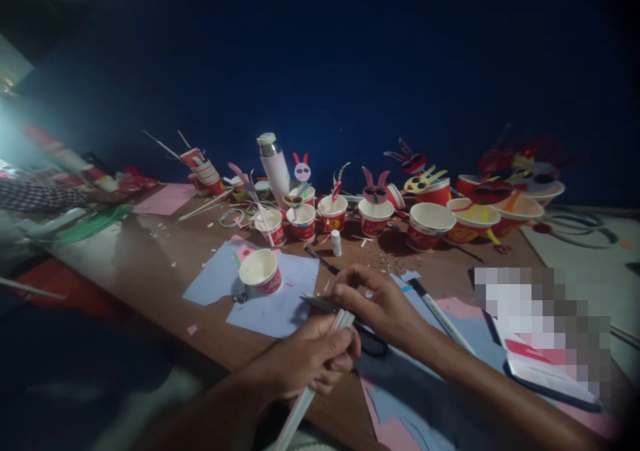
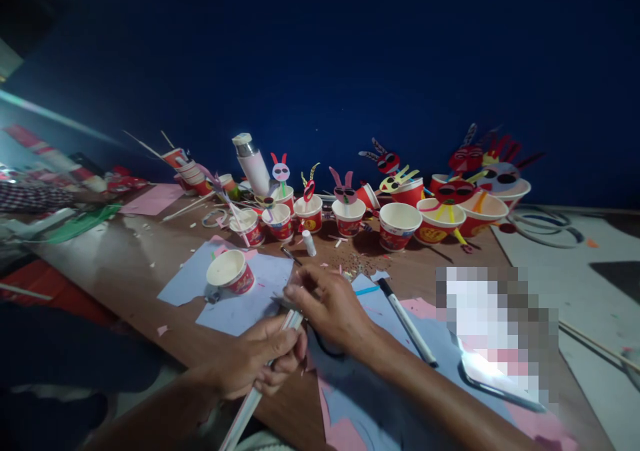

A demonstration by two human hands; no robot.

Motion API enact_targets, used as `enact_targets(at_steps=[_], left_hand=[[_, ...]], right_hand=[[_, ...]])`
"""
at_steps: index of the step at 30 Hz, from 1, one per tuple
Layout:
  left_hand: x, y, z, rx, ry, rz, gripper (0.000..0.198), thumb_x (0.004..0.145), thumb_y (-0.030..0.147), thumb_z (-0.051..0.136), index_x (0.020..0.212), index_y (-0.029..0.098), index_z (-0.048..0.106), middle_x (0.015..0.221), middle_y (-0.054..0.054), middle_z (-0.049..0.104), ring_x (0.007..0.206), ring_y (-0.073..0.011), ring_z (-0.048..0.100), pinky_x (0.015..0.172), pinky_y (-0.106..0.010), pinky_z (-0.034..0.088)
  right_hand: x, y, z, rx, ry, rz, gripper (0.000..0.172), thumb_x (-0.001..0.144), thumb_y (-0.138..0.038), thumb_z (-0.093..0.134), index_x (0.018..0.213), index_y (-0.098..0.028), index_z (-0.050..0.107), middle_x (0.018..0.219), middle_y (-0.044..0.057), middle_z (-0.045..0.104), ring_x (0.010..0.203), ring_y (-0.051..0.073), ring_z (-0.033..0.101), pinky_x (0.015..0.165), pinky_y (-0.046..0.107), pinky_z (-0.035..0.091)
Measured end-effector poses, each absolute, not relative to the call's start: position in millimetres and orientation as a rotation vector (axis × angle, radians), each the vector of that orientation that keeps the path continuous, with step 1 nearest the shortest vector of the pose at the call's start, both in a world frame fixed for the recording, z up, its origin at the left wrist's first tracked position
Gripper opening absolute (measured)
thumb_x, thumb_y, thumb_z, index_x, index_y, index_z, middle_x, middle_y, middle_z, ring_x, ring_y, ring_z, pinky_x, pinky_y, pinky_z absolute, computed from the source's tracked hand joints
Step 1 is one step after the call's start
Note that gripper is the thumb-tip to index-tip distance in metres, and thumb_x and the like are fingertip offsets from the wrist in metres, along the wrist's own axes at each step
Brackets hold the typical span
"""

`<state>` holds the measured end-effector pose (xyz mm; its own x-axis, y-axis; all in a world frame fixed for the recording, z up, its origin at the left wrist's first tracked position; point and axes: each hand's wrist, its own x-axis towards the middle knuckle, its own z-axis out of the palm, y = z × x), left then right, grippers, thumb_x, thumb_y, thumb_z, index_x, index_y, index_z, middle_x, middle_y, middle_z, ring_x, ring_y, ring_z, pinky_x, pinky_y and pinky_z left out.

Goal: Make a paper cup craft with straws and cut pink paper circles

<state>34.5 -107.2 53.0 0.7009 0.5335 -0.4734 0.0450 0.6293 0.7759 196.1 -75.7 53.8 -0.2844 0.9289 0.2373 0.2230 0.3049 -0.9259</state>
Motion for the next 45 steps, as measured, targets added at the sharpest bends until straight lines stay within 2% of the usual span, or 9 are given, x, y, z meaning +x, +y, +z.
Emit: enact_targets(at_steps=[4, 8, 11, 15, 22, 28, 37, 40, 45], left_hand=[[29, -100, 53, 0.950, 0.901, 0.482, 0.028, 0.082, 0.047, 0.045, 0.081, 0.019, 0.039, 0.055, 0.010, 0.025, 0.039, -0.0018, 0.014, 0.035, -0.015, 0.009], [25, -93, 57, 0.987, 0.927, 0.560, 0.028, 0.079, 0.044, 0.050, 0.088, 0.020, 0.039, 0.056, 0.010, 0.024, 0.041, -0.0022, 0.015, 0.036, -0.014, 0.009], [25, -92, 58, 1.046, 0.890, 0.573, 0.024, 0.078, 0.031, 0.053, 0.095, 0.021, 0.039, 0.054, 0.011, 0.025, 0.039, -0.0023, 0.016, 0.035, -0.015, 0.011], [25, -91, 60, 0.979, 0.913, 0.546, 0.024, 0.068, 0.013, 0.048, 0.086, 0.022, 0.036, 0.052, 0.011, 0.023, 0.037, -0.0021, 0.015, 0.035, -0.016, 0.008], [27, -88, 65, 0.832, 1.026, 0.489, 0.017, 0.067, 0.020, 0.041, 0.083, 0.021, 0.036, 0.057, 0.009, 0.033, 0.036, 0.0001, 0.018, 0.039, -0.016, 0.006], [27, -86, 62, 0.805, 0.980, 0.465, 0.024, 0.063, 0.019, 0.045, 0.085, 0.021, 0.037, 0.055, 0.010, 0.032, 0.035, 0.0003, 0.018, 0.038, -0.016, 0.007], [15, -81, 63, 0.850, 0.852, 0.601, 0.020, 0.064, 0.017, 0.050, 0.080, 0.019, 0.037, 0.053, 0.010, 0.030, 0.038, -0.0013, 0.014, 0.036, -0.016, 0.006], [13, -81, 62, 0.957, 0.845, 0.625, 0.024, 0.067, 0.021, 0.055, 0.084, 0.018, 0.039, 0.054, 0.010, 0.031, 0.038, -0.0012, 0.017, 0.035, -0.016, 0.010], [11, -82, 63, 1.199, 0.923, 0.598, 0.027, 0.069, 0.021, 0.062, 0.087, 0.017, 0.041, 0.056, 0.010, 0.032, 0.042, -0.0021, 0.027, 0.039, -0.016, 0.023]], right_hand=[[204, -74, 63, -1.012, -1.504, 1.102, 0.016, 0.086, -0.034, 0.045, 0.081, -0.020, 0.054, 0.064, -0.002, 0.059, 0.061, 0.013, 0.056, 0.056, 0.023, 0.043], [203, -80, 68, -0.958, -1.604, 1.139, 0.020, 0.085, -0.034, 0.046, 0.077, -0.019, 0.057, 0.064, 0.000, 0.057, 0.060, 0.013, 0.054, 0.056, 0.023, 0.042], [198, -84, 67, -0.936, -1.741, 1.156, 0.020, 0.086, -0.032, 0.046, 0.079, -0.019, 0.060, 0.067, 0.000, 0.058, 0.064, 0.013, 0.053, 0.058, 0.023, 0.041], [193, -86, 65, -0.925, -1.852, 1.189, 0.021, 0.087, -0.029, 0.045, 0.083, -0.019, 0.063, 0.074, 0.001, 0.062, 0.069, 0.014, 0.055, 0.062, 0.023, 0.042], [192, -84, 62, -0.947, -1.939, 1.112, 0.019, 0.086, -0.027, 0.046, 0.085, -0.019, 0.064, 0.080, 0.002, 0.067, 0.074, 0.016, 0.059, 0.067, 0.025, 0.043], [195, -84, 67, -0.955, -1.992, 1.138, 0.022, 0.089, -0.028, 0.042, 0.086, -0.020, 0.062, 0.080, 0.001, 0.066, 0.074, 0.016, 0.059, 0.067, 0.025, 0.043], [203, -84, 71, -0.973, -2.097, 1.066, 0.033, 0.086, -0.012, 0.039, 0.110, -0.028, 0.055, 0.097, -0.001, 0.065, 0.086, 0.015, 0.059, 0.076, 0.027, 0.042], [201, -83, 69, -0.992, -2.112, 1.040, 0.039, 0.081, -0.008, 0.043, 0.113, -0.028, 0.054, 0.099, -0.001, 0.065, 0.089, 0.017, 0.059, 0.078, 0.028, 0.042], [198, -84, 70, -1.023, -2.074, 1.067, 0.038, 0.080, -0.008, 0.044, 0.112, -0.027, 0.055, 0.093, -0.002, 0.067, 0.083, 0.016, 0.061, 0.070, 0.025, 0.044]])
